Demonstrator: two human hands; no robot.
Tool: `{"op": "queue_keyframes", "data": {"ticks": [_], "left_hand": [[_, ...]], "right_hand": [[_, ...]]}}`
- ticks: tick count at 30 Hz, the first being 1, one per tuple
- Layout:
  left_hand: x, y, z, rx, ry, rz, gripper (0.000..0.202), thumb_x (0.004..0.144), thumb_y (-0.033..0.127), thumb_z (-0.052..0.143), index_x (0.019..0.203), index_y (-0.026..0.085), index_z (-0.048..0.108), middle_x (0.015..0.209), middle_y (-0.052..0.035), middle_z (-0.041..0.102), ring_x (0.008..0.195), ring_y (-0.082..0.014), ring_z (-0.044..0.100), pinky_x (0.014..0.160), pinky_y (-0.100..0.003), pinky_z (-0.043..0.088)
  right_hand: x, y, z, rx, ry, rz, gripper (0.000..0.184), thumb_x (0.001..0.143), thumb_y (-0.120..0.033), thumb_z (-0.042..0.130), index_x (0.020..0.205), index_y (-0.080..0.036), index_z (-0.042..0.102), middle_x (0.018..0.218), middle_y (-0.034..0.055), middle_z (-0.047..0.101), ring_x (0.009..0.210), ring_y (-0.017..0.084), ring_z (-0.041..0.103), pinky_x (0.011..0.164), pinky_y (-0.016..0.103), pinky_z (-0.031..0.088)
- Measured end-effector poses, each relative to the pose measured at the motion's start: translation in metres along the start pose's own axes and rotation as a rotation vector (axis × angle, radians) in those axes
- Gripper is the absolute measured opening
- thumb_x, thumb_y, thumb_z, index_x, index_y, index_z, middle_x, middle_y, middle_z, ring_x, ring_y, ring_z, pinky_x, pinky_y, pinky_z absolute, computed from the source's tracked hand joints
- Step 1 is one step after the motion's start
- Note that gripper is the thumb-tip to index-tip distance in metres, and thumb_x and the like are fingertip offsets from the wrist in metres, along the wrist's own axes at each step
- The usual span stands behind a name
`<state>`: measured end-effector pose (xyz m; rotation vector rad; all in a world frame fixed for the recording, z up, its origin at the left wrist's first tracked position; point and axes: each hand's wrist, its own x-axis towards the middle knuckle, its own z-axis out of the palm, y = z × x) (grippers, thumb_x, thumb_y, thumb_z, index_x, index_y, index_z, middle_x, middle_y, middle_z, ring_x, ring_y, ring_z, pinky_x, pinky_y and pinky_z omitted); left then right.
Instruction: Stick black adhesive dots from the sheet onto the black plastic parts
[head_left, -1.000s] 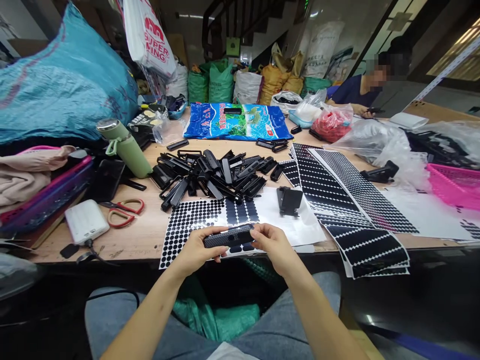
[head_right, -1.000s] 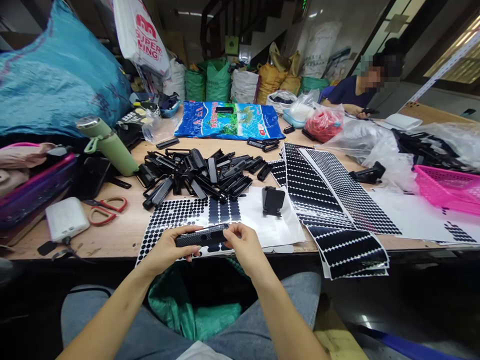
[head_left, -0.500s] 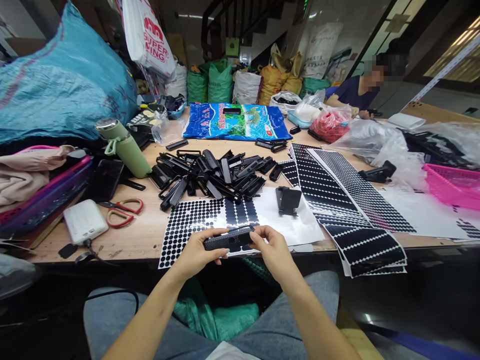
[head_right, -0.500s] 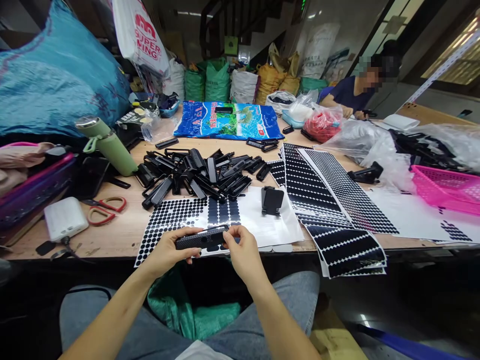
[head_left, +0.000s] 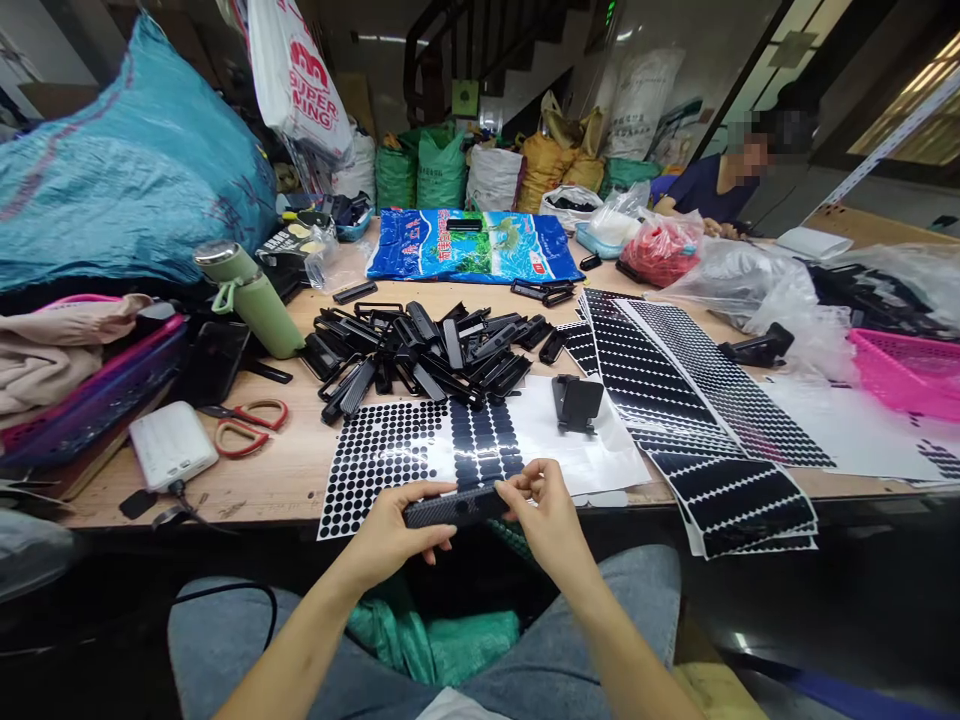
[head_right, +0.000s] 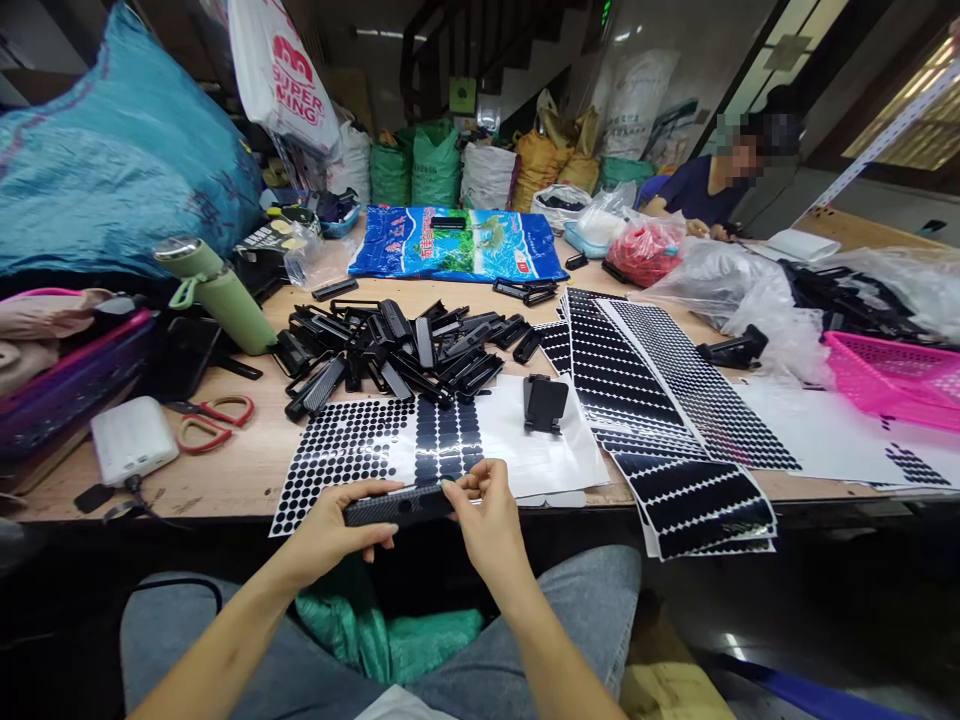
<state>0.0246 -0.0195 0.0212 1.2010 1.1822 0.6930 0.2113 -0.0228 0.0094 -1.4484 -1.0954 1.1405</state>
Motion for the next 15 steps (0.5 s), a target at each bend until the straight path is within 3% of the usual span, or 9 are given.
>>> {"op": "queue_keyframes", "data": {"ticks": [3, 5, 6, 9, 11, 12, 15], "left_hand": [[-0.013, -0.008, -0.006, 0.176, -0.153, 0.02, 0.052, 0.064, 0.032, 0.068, 0.113, 0.019, 0.056, 0.088, -0.0051, 0.064, 0.073, -0.0186, 0.063, 0.06, -0.029, 0.052], [-0.01, -0.009, -0.021, 0.366, -0.118, 0.12, 0.053, 0.063, 0.037, 0.068, 0.113, 0.024, 0.055, 0.109, -0.0062, 0.058, 0.091, -0.0214, 0.059, 0.072, -0.031, 0.05], [-0.002, -0.008, -0.033, 0.465, 0.002, 0.166, 0.052, 0.065, 0.041, 0.066, 0.113, 0.025, 0.055, 0.115, -0.0069, 0.054, 0.098, -0.0227, 0.056, 0.075, -0.032, 0.049], [0.041, -0.002, -0.079, 0.768, 0.65, 0.169, 0.048, 0.075, 0.048, 0.049, 0.11, 0.014, 0.054, 0.113, -0.0157, 0.053, 0.103, -0.0293, 0.05, 0.081, -0.04, 0.044], [0.075, 0.0, -0.108, 0.969, 0.913, 0.075, 0.059, 0.073, 0.051, 0.051, 0.113, 0.008, 0.051, 0.115, -0.0232, 0.05, 0.111, -0.0373, 0.043, 0.087, -0.049, 0.037], [0.089, 0.0, -0.119, 1.015, 0.937, 0.012, 0.063, 0.071, 0.053, 0.052, 0.115, 0.007, 0.049, 0.115, -0.0248, 0.05, 0.11, -0.0397, 0.042, 0.085, -0.051, 0.037], [0.116, -0.006, -0.139, 1.077, 0.839, -0.045, 0.06, 0.071, 0.046, 0.054, 0.118, 0.01, 0.048, 0.111, -0.0224, 0.055, 0.107, -0.0388, 0.046, 0.083, -0.049, 0.038]], "right_hand": [[0.005, 0.004, -0.009, -0.144, -0.049, 0.029, 0.029, 0.073, -0.045, 0.054, 0.086, -0.022, 0.043, 0.077, -0.0005, 0.054, 0.064, 0.014, 0.054, 0.058, 0.028, 0.045], [0.015, 0.004, -0.009, -0.288, -0.058, -0.01, 0.025, 0.077, -0.045, 0.049, 0.084, -0.021, 0.047, 0.078, 0.0006, 0.055, 0.064, 0.014, 0.053, 0.06, 0.029, 0.043], [0.022, 0.004, -0.005, -0.353, -0.09, -0.043, 0.023, 0.079, -0.044, 0.047, 0.082, -0.021, 0.049, 0.079, 0.0011, 0.056, 0.065, 0.015, 0.053, 0.062, 0.029, 0.042], [0.045, 0.003, 0.026, -0.538, -0.253, -0.159, 0.016, 0.082, -0.034, 0.044, 0.082, -0.021, 0.052, 0.087, 0.0031, 0.058, 0.074, 0.015, 0.055, 0.067, 0.028, 0.041], [0.06, 0.003, 0.056, -0.689, -0.3, -0.202, 0.014, 0.082, -0.028, 0.044, 0.087, -0.019, 0.053, 0.095, 0.0063, 0.058, 0.081, 0.017, 0.055, 0.07, 0.028, 0.041], [0.067, 0.003, 0.071, -0.765, -0.293, -0.201, 0.014, 0.082, -0.026, 0.044, 0.089, -0.017, 0.053, 0.097, 0.0085, 0.057, 0.085, 0.018, 0.055, 0.072, 0.029, 0.04], [0.081, 0.006, 0.104, -0.842, -0.272, -0.174, 0.012, 0.079, -0.018, 0.048, 0.087, -0.013, 0.055, 0.096, 0.0144, 0.057, 0.087, 0.022, 0.055, 0.072, 0.032, 0.039]]}}
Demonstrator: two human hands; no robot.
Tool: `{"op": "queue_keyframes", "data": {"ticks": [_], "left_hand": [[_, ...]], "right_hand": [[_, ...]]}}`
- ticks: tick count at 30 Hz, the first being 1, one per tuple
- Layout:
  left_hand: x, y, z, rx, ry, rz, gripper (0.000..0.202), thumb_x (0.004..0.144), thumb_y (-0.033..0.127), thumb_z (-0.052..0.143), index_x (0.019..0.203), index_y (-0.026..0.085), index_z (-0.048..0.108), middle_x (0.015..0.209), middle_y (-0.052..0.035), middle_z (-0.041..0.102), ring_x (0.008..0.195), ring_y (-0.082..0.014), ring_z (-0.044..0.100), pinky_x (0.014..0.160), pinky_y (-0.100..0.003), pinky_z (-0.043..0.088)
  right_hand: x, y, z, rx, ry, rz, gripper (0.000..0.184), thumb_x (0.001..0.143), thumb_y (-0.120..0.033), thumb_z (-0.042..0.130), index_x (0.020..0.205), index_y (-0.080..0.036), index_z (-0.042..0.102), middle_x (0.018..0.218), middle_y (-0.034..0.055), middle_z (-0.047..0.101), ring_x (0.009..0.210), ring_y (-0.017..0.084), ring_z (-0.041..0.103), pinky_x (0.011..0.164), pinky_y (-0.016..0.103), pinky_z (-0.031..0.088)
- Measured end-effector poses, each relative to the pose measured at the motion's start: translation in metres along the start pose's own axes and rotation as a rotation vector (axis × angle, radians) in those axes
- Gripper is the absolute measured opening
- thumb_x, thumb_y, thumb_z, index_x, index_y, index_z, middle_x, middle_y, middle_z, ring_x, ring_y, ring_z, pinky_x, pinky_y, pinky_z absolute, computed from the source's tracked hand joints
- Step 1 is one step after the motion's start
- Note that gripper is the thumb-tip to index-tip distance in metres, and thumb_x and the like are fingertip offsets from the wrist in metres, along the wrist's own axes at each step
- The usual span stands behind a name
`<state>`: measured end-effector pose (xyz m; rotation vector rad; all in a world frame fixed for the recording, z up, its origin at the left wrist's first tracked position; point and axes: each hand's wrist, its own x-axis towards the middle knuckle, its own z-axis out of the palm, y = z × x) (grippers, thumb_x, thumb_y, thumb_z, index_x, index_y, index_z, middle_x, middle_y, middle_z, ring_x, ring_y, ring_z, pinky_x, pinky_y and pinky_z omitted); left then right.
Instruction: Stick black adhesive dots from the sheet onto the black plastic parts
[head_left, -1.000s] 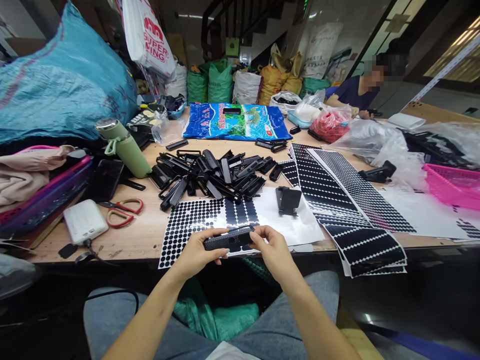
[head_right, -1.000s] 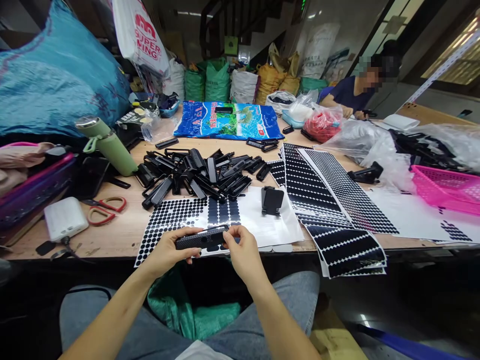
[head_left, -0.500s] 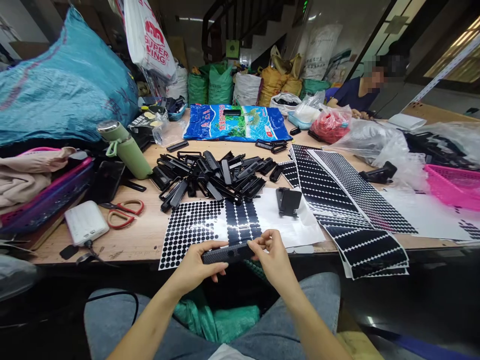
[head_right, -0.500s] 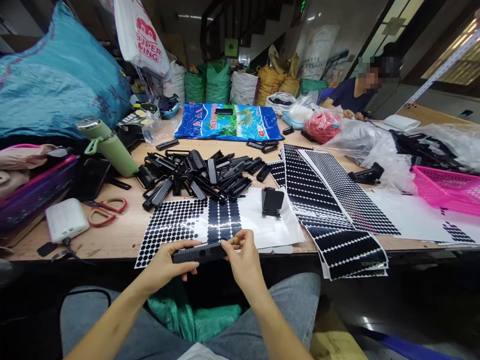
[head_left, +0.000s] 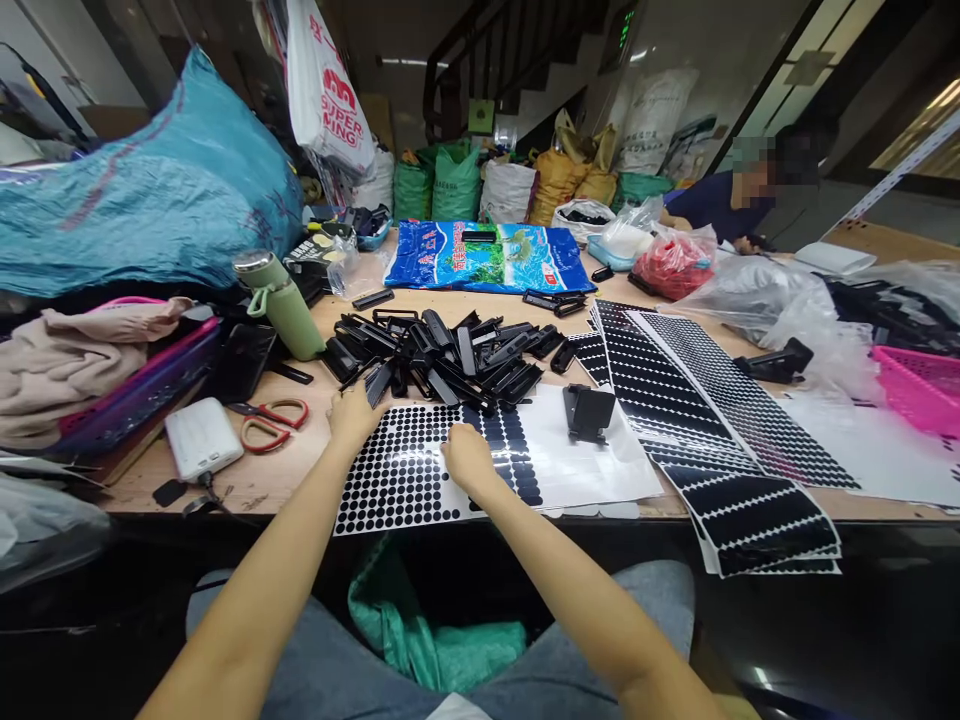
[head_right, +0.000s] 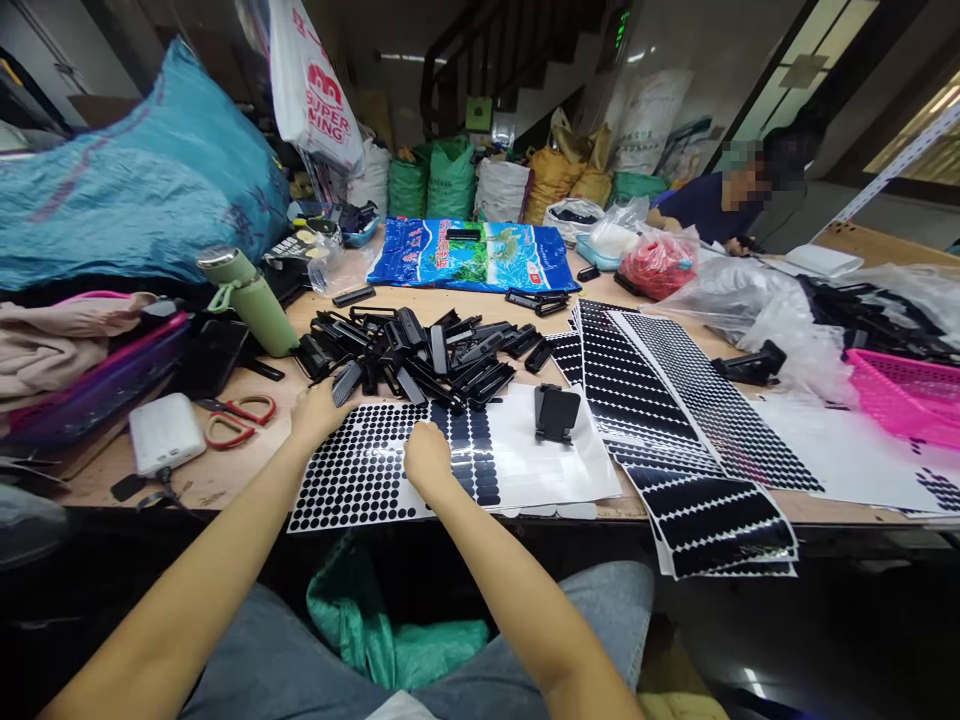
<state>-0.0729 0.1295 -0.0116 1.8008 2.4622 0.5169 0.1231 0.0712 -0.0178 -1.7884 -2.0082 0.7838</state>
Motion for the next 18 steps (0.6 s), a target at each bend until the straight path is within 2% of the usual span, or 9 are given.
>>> {"op": "queue_keyframes", "data": {"ticks": [2, 4, 7, 9, 12, 15, 18], "left_hand": [[0.003, -0.005, 0.005, -0.024, -0.017, 0.051, 0.053, 0.073, 0.038, 0.053, 0.119, 0.012, 0.049, 0.11, -0.0183, 0.058, 0.104, -0.0342, 0.05, 0.085, -0.044, 0.039], [-0.002, -0.01, 0.002, -0.114, 0.002, 0.092, 0.051, 0.074, 0.036, 0.053, 0.12, 0.015, 0.05, 0.112, -0.0144, 0.059, 0.102, -0.0304, 0.054, 0.087, -0.04, 0.039], [-0.017, -0.013, -0.017, -0.379, -0.018, 0.164, 0.052, 0.071, 0.039, 0.056, 0.117, 0.015, 0.054, 0.113, -0.0108, 0.06, 0.101, -0.0275, 0.055, 0.088, -0.037, 0.04], [-0.029, -0.009, -0.037, -0.573, -0.114, 0.234, 0.051, 0.07, 0.039, 0.057, 0.115, 0.014, 0.056, 0.113, -0.0095, 0.061, 0.103, -0.0258, 0.055, 0.089, -0.036, 0.04], [-0.05, 0.007, -0.064, -0.731, -0.358, 0.352, 0.049, 0.066, 0.033, 0.061, 0.112, 0.016, 0.059, 0.113, -0.0066, 0.062, 0.103, -0.0244, 0.055, 0.088, -0.034, 0.041], [-0.07, 0.025, -0.079, -0.766, -0.523, 0.358, 0.05, 0.063, 0.024, 0.061, 0.113, 0.019, 0.059, 0.104, -0.0038, 0.065, 0.087, -0.021, 0.06, 0.075, -0.03, 0.046], [-0.083, 0.037, -0.084, -0.763, -0.579, 0.351, 0.05, 0.064, 0.018, 0.057, 0.114, 0.019, 0.058, 0.092, -0.0018, 0.067, 0.07, -0.0153, 0.059, 0.059, -0.023, 0.045]], "right_hand": [[0.007, -0.002, 0.006, 0.002, -0.007, 0.004, 0.01, 0.077, -0.013, 0.049, 0.084, -0.012, 0.056, 0.093, 0.0155, 0.058, 0.085, 0.023, 0.056, 0.07, 0.032, 0.039], [0.009, 0.001, 0.007, 0.018, -0.016, -0.009, 0.009, 0.076, -0.011, 0.048, 0.079, -0.013, 0.056, 0.089, 0.0144, 0.058, 0.082, 0.022, 0.056, 0.068, 0.031, 0.039], [0.003, 0.006, -0.004, 0.065, -0.029, -0.046, 0.01, 0.079, -0.016, 0.045, 0.075, -0.016, 0.054, 0.084, 0.0093, 0.059, 0.078, 0.019, 0.055, 0.066, 0.029, 0.038], [-0.004, 0.003, -0.018, 0.142, -0.03, -0.089, 0.014, 0.083, -0.024, 0.041, 0.076, -0.018, 0.052, 0.081, 0.0047, 0.058, 0.073, 0.015, 0.054, 0.064, 0.026, 0.039], [-0.014, -0.013, -0.041, 0.365, 0.007, -0.206, 0.018, 0.084, -0.032, 0.038, 0.078, -0.02, 0.051, 0.077, 0.0003, 0.056, 0.069, 0.013, 0.051, 0.063, 0.024, 0.039], [-0.021, -0.03, -0.055, 0.504, 0.071, -0.341, 0.011, 0.08, -0.027, 0.045, 0.072, -0.02, 0.049, 0.086, 0.0011, 0.053, 0.078, 0.013, 0.05, 0.071, 0.026, 0.04], [-0.025, -0.037, -0.056, 0.51, 0.08, -0.341, 0.01, 0.078, -0.022, 0.047, 0.069, -0.02, 0.049, 0.094, 0.0028, 0.049, 0.085, 0.013, 0.049, 0.077, 0.028, 0.039]]}}
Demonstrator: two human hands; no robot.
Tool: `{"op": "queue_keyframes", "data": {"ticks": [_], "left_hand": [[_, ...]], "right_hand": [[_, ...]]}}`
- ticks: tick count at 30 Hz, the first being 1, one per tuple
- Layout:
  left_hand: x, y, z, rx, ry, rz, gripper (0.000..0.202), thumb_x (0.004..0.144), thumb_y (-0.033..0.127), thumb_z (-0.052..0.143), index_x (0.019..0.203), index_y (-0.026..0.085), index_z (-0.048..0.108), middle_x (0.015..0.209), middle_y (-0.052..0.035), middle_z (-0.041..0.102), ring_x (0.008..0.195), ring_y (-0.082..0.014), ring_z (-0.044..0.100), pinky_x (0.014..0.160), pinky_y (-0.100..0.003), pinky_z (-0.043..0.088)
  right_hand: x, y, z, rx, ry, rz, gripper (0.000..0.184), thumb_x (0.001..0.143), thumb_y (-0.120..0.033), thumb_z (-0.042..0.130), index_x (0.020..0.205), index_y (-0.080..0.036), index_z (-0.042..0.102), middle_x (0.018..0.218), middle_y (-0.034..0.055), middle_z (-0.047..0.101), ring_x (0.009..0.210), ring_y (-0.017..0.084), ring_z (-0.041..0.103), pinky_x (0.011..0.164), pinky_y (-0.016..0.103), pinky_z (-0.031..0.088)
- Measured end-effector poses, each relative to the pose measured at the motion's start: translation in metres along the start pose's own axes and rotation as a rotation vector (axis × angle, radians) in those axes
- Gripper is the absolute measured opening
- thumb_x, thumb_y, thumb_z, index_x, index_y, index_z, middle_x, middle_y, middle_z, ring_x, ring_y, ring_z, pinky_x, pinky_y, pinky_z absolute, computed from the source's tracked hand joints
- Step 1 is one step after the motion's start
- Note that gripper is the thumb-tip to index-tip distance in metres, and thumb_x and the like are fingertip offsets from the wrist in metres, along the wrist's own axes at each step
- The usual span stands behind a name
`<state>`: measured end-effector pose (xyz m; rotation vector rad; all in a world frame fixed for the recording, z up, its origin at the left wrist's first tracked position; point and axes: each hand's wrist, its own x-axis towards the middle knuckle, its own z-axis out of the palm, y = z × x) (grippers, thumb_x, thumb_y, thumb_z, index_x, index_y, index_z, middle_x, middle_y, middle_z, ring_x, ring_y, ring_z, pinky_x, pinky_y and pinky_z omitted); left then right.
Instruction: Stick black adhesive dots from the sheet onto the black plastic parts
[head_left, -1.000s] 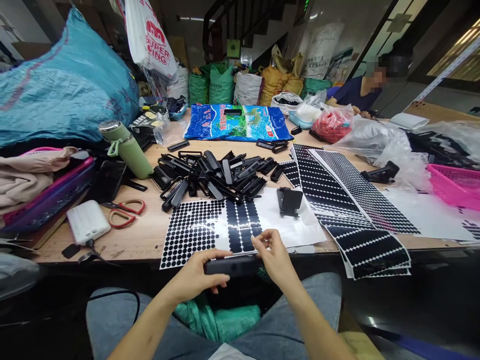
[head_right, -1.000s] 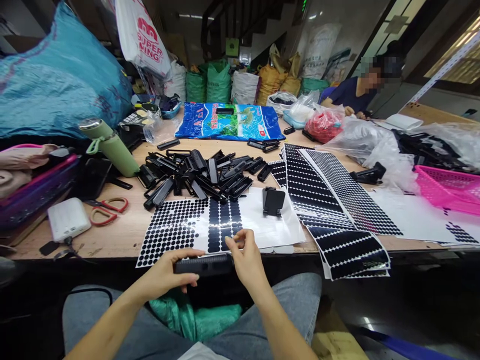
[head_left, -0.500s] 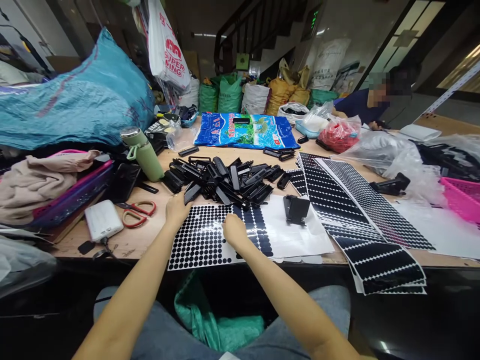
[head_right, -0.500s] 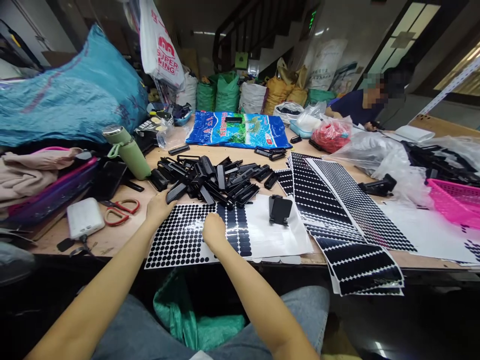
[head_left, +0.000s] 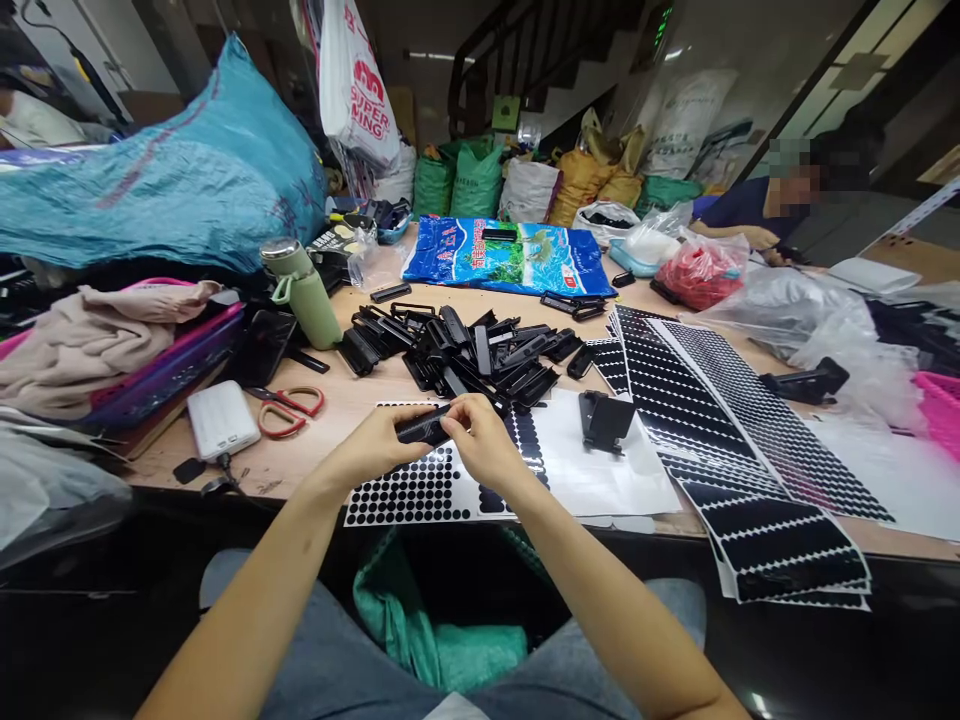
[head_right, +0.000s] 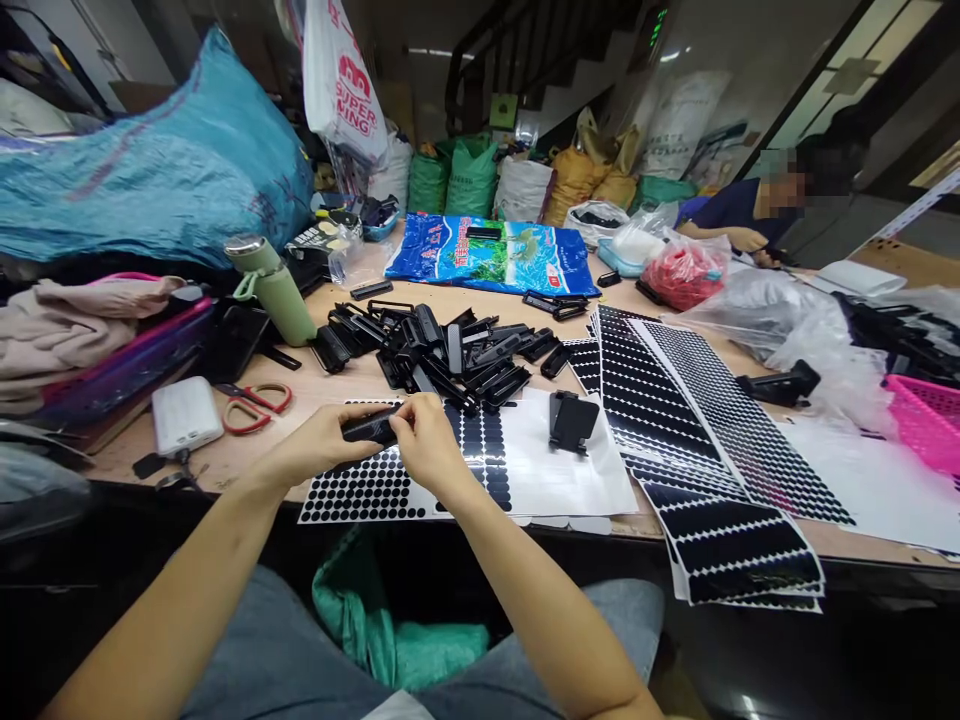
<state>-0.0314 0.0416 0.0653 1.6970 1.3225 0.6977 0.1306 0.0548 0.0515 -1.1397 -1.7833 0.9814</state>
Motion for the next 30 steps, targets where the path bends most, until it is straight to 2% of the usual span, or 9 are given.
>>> {"op": "queue_keyframes", "data": {"ticks": [3, 8, 12, 15, 18, 21, 23, 25, 30], "left_hand": [[-0.003, 0.004, 0.008, 0.025, 0.011, -0.002, 0.05, 0.064, 0.015, 0.055, 0.114, 0.018, 0.058, 0.082, -0.0005, 0.066, 0.06, -0.012, 0.055, 0.051, -0.02, 0.04], [-0.003, 0.005, 0.015, 0.051, 0.02, 0.015, 0.051, 0.063, 0.014, 0.055, 0.113, 0.017, 0.059, 0.082, -0.0003, 0.066, 0.064, -0.0133, 0.055, 0.054, -0.021, 0.041], [0.0, 0.0, 0.021, 0.041, 0.006, 0.004, 0.044, 0.063, 0.017, 0.056, 0.107, 0.016, 0.061, 0.079, -0.0005, 0.065, 0.065, -0.0152, 0.057, 0.054, -0.022, 0.042], [0.001, -0.007, 0.025, 0.035, 0.043, -0.056, 0.047, 0.062, 0.021, 0.059, 0.109, 0.016, 0.055, 0.078, -0.0012, 0.064, 0.064, -0.0158, 0.058, 0.054, -0.024, 0.043], [0.0, -0.009, 0.027, 0.055, 0.046, -0.104, 0.048, 0.063, 0.024, 0.06, 0.109, 0.018, 0.05, 0.076, -0.0006, 0.064, 0.063, -0.0166, 0.059, 0.056, -0.027, 0.045], [-0.001, -0.005, 0.027, 0.04, 0.023, -0.049, 0.041, 0.064, 0.027, 0.061, 0.104, 0.02, 0.053, 0.084, -0.002, 0.065, 0.072, -0.0189, 0.06, 0.064, -0.03, 0.047], [-0.001, -0.001, 0.028, 0.016, 0.049, -0.012, 0.039, 0.065, 0.029, 0.062, 0.102, 0.02, 0.057, 0.09, -0.0028, 0.064, 0.079, -0.0201, 0.061, 0.068, -0.031, 0.047], [0.0, 0.0, 0.029, -0.004, 0.079, -0.004, 0.039, 0.066, 0.032, 0.063, 0.103, 0.02, 0.06, 0.093, -0.0029, 0.065, 0.08, -0.0203, 0.061, 0.07, -0.031, 0.048], [0.003, -0.008, 0.035, -0.044, 0.118, 0.03, 0.044, 0.067, 0.034, 0.064, 0.109, 0.021, 0.06, 0.106, -0.0043, 0.063, 0.093, -0.0227, 0.059, 0.079, -0.033, 0.047]], "right_hand": [[-0.005, 0.002, 0.001, -0.011, 0.011, 0.06, 0.01, 0.077, -0.022, 0.048, 0.068, -0.019, 0.05, 0.097, 0.004, 0.047, 0.087, 0.014, 0.049, 0.078, 0.03, 0.039], [-0.015, 0.002, 0.0, -0.033, 0.029, 0.104, 0.01, 0.077, -0.022, 0.047, 0.068, -0.019, 0.05, 0.099, 0.0048, 0.047, 0.092, 0.015, 0.049, 0.082, 0.032, 0.039], [-0.021, 0.004, 0.0, -0.063, 0.05, 0.074, 0.008, 0.077, -0.023, 0.048, 0.07, -0.019, 0.051, 0.099, 0.0047, 0.047, 0.092, 0.016, 0.05, 0.082, 0.03, 0.04], [-0.014, 0.026, -0.015, -0.152, 0.14, 0.136, 0.013, 0.078, -0.03, 0.048, 0.084, -0.02, 0.052, 0.1, 0.0053, 0.049, 0.086, 0.015, 0.052, 0.077, 0.029, 0.042], [0.007, 0.066, -0.044, -0.402, 0.31, 0.425, 0.022, 0.083, -0.029, 0.04, 0.097, -0.017, 0.051, 0.102, 0.0103, 0.052, 0.092, 0.019, 0.053, 0.08, 0.03, 0.039], [0.03, 0.106, -0.071, -0.472, 0.339, 0.602, 0.026, 0.078, -0.019, 0.044, 0.1, -0.008, 0.053, 0.107, 0.0232, 0.05, 0.094, 0.027, 0.053, 0.078, 0.036, 0.038], [0.04, 0.123, -0.08, -0.476, 0.33, 0.657, 0.028, 0.074, -0.015, 0.049, 0.1, -0.006, 0.054, 0.109, 0.0267, 0.05, 0.095, 0.03, 0.053, 0.077, 0.038, 0.037], [0.045, 0.133, -0.083, -0.475, 0.313, 0.68, 0.029, 0.07, -0.012, 0.053, 0.098, -0.007, 0.057, 0.107, 0.0254, 0.053, 0.097, 0.031, 0.053, 0.077, 0.037, 0.037], [0.049, 0.136, -0.086, -0.435, 0.274, 0.659, 0.025, 0.066, -0.009, 0.054, 0.089, -0.011, 0.062, 0.099, 0.0205, 0.06, 0.097, 0.031, 0.054, 0.076, 0.035, 0.037]]}}
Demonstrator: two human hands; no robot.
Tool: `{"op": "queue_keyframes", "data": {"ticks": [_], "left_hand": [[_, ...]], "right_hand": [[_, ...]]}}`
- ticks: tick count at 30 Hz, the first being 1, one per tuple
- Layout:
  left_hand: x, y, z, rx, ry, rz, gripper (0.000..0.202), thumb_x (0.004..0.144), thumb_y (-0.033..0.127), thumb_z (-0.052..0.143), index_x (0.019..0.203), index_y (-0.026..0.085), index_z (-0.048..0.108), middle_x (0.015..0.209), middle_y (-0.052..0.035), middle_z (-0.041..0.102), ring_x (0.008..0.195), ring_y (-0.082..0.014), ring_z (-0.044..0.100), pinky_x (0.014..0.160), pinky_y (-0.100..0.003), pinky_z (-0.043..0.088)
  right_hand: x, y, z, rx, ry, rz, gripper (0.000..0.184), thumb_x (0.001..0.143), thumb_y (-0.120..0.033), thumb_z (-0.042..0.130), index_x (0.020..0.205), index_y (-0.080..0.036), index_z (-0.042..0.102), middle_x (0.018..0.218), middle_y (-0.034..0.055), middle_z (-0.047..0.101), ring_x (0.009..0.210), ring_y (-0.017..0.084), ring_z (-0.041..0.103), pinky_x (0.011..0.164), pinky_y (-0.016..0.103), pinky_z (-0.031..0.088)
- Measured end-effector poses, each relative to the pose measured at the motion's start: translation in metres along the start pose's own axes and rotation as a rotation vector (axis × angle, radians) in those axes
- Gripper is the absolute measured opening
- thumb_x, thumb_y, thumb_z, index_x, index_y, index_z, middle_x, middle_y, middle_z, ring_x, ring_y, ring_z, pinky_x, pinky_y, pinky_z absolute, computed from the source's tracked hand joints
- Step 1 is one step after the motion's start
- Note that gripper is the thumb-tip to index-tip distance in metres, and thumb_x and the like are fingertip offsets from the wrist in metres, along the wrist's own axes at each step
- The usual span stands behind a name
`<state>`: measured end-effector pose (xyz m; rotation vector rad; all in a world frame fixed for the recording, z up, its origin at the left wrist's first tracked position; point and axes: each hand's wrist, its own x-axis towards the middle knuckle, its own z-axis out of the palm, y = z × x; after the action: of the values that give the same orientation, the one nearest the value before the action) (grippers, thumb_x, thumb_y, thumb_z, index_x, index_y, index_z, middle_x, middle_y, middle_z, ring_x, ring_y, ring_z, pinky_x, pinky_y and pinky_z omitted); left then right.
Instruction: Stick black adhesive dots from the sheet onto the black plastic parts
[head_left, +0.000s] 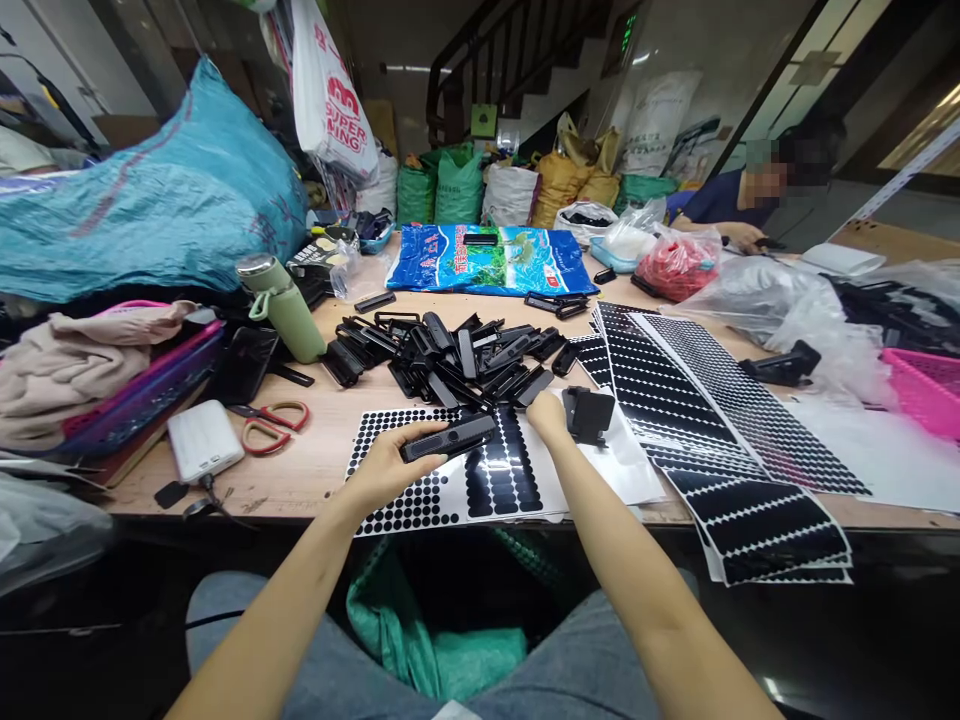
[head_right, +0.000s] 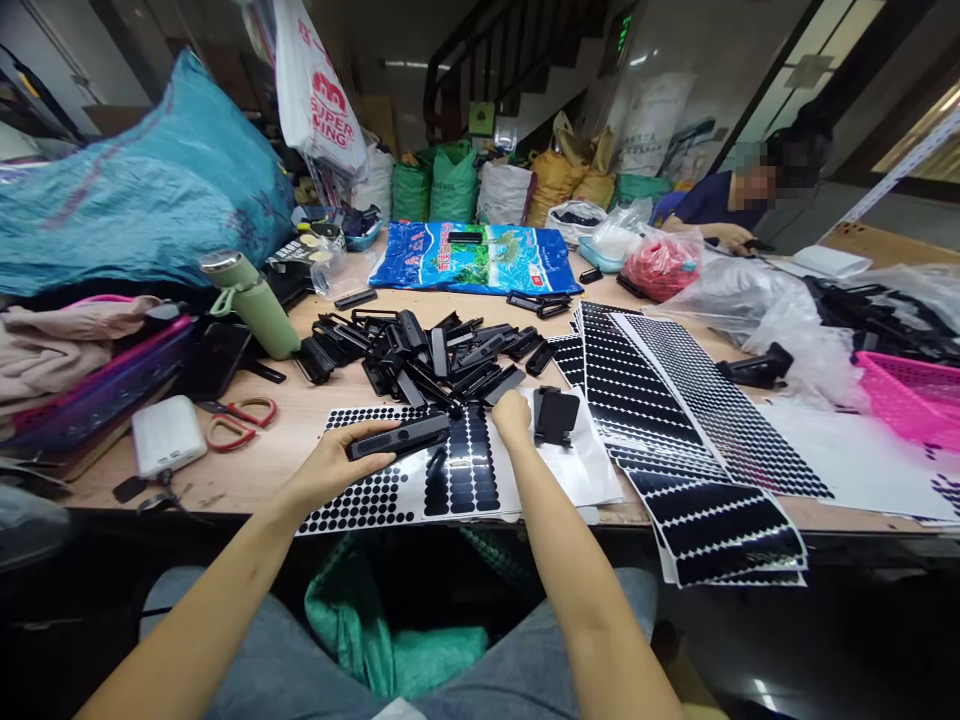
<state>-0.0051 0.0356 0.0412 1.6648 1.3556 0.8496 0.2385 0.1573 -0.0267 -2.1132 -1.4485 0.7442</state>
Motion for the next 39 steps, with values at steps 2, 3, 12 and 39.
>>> {"op": "queue_keyframes", "data": {"ticks": [2, 3, 12, 39], "left_hand": [[0.0, -0.004, 0.002, -0.008, 0.008, 0.019, 0.045, 0.066, 0.034, 0.065, 0.108, 0.021, 0.061, 0.109, -0.0046, 0.063, 0.099, -0.0236, 0.057, 0.084, -0.035, 0.045], [0.0, -0.005, 0.003, -0.01, 0.014, 0.022, 0.046, 0.065, 0.035, 0.067, 0.108, 0.02, 0.061, 0.109, -0.0047, 0.063, 0.1, -0.0238, 0.057, 0.087, -0.035, 0.044], [-0.007, -0.003, 0.01, 0.001, 0.01, 0.03, 0.05, 0.063, 0.033, 0.068, 0.11, 0.02, 0.06, 0.109, -0.0051, 0.064, 0.098, -0.0239, 0.059, 0.086, -0.036, 0.046], [-0.021, 0.011, 0.032, 0.067, 0.011, 0.188, 0.042, 0.069, 0.024, 0.063, 0.11, 0.021, 0.059, 0.107, -0.004, 0.063, 0.097, -0.0194, 0.059, 0.085, -0.031, 0.046]], "right_hand": [[-0.003, -0.001, -0.005, 0.041, -0.012, -0.028, 0.02, 0.067, -0.011, 0.054, 0.085, -0.012, 0.062, 0.094, 0.0182, 0.062, 0.093, 0.03, 0.056, 0.074, 0.035, 0.038], [-0.006, -0.002, -0.008, 0.068, -0.019, -0.044, 0.017, 0.067, -0.013, 0.053, 0.082, -0.012, 0.062, 0.091, 0.017, 0.063, 0.09, 0.029, 0.056, 0.073, 0.034, 0.038], [-0.136, -0.03, -0.035, 0.619, -0.243, -0.384, 0.017, 0.074, -0.034, 0.051, 0.07, -0.017, 0.054, 0.096, 0.0052, 0.058, 0.079, 0.015, 0.054, 0.071, 0.028, 0.042], [-0.188, -0.036, -0.024, 0.567, -0.177, -0.421, 0.013, 0.078, -0.025, 0.048, 0.067, -0.019, 0.052, 0.106, 0.0058, 0.048, 0.091, 0.016, 0.05, 0.076, 0.029, 0.041]]}}
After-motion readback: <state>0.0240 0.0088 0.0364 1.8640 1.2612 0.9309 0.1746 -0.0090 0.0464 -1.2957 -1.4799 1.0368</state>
